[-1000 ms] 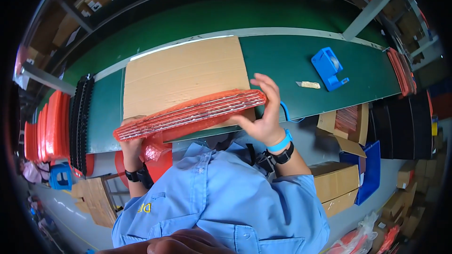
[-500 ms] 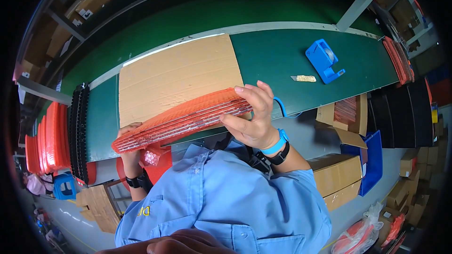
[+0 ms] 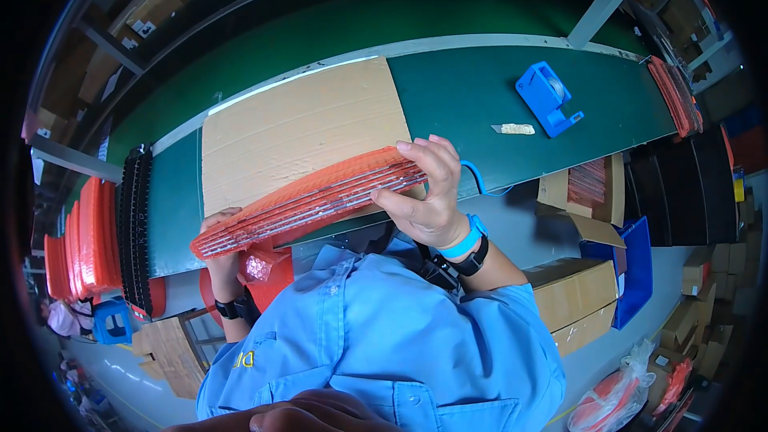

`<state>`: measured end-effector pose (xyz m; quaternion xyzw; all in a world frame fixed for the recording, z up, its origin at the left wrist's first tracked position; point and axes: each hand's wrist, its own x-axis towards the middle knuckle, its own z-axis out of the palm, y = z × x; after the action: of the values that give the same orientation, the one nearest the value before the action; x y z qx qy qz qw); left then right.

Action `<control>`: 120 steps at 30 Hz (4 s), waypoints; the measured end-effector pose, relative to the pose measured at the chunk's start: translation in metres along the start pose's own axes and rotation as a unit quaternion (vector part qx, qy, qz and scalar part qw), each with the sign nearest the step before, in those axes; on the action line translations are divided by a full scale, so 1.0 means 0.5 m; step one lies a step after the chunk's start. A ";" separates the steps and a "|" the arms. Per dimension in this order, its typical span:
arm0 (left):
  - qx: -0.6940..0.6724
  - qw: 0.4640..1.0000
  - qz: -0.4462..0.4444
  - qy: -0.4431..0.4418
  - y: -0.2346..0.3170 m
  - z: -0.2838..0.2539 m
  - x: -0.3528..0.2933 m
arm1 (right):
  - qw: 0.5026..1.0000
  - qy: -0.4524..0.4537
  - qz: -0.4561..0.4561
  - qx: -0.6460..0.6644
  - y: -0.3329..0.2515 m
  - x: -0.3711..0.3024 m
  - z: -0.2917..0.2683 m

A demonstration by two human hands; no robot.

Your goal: The person wraps circuit boards in bubble wrap by hand, placing each board onto the wrap, folding the material over, and securing it with tape. After wrapping several boards, the person sets the bundle aside and pulls a new length of bubble wrap from a roll to repeat the process.

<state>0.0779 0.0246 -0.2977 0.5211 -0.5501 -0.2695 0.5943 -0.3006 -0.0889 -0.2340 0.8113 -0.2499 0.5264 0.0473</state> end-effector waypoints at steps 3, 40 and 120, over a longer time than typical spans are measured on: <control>0.009 1.000 0.012 0.009 0.018 0.013 0.006 | 1.000 0.001 0.004 0.002 -0.002 -0.001 0.001; -0.357 0.857 -0.120 0.351 0.236 -0.261 -0.268 | 0.737 -0.350 0.326 0.477 0.001 0.170 0.188; 0.242 0.888 -0.201 -0.336 0.219 -0.185 -0.074 | 0.910 -0.318 -0.251 0.084 -0.077 0.488 0.054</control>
<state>0.1272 0.1217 -0.1973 0.6264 -0.6484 -0.4011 0.1624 -0.1825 -0.1512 -0.0247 0.9726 0.0059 0.2308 0.0276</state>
